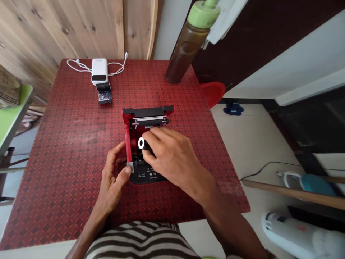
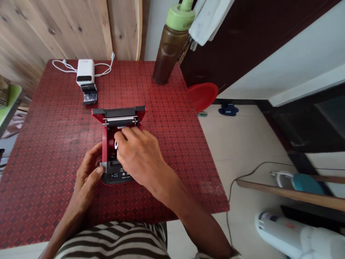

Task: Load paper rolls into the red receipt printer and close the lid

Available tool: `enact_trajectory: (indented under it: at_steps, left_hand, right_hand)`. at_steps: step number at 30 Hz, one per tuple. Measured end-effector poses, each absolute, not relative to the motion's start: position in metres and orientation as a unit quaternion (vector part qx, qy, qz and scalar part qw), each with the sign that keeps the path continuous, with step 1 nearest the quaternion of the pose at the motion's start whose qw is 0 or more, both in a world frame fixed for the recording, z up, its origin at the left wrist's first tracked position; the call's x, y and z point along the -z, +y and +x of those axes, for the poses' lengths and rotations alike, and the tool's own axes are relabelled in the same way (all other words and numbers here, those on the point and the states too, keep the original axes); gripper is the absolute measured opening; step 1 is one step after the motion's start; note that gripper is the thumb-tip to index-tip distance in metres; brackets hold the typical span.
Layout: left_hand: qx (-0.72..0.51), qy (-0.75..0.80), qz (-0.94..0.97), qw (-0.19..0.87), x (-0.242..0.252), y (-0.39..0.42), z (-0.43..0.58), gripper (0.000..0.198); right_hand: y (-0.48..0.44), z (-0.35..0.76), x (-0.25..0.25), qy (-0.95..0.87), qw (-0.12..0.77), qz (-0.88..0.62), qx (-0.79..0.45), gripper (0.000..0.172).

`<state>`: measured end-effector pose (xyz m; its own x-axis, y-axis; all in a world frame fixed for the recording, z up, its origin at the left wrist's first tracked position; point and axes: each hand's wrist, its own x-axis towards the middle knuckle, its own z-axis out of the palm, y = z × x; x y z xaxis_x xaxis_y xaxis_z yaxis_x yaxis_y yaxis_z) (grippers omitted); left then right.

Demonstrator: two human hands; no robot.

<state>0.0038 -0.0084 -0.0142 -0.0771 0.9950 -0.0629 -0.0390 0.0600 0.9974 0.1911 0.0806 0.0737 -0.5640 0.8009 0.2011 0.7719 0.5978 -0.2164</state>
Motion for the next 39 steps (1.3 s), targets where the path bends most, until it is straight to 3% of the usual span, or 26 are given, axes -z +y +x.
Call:
enact_trajectory:
  at_steps: [7, 11, 13, 21, 32, 37, 39]
  left_hand:
    - [-0.513, 0.528, 0.435, 0.518, 0.018, -0.011, 0.003, 0.058]
    - [-0.523, 0.524, 0.448, 0.502, 0.019, -0.009, 0.004, 0.058]
    - [-0.525, 0.523, 0.454, 0.494, 0.019, -0.009, 0.004, 0.058]
    - [-0.524, 0.519, 0.464, 0.491, 0.019, -0.008, 0.005, 0.057]
    - [-0.534, 0.513, 0.473, 0.477, 0.02, -0.005, 0.006, 0.054]
    - [-0.535, 0.515, 0.473, 0.474, 0.022, -0.007, 0.004, 0.053]
    - [-0.531, 0.517, 0.474, 0.475, 0.022, -0.008, 0.003, 0.054]
  right_hand:
    - [0.085, 0.262, -0.092, -0.767, 0.374, -0.477, -0.212, 0.017]
    - [0.115, 0.289, -0.057, -0.613, 0.517, -0.55, -0.234, 0.025]
    - [0.129, 0.292, -0.029, -0.561, 0.559, -0.585, -0.176, 0.027]
    - [0.118, 0.272, 0.04, -0.601, 0.428, -0.637, -0.223, 0.028]
    - [0.109, 0.272, 0.038, -0.615, 0.393, -0.613, -0.304, 0.028]
    - [0.096, 0.285, 0.037, -0.616, 0.377, -0.613, -0.319, 0.044]
    - [0.084, 0.295, 0.035, -0.616, 0.371, -0.618, -0.317, 0.042]
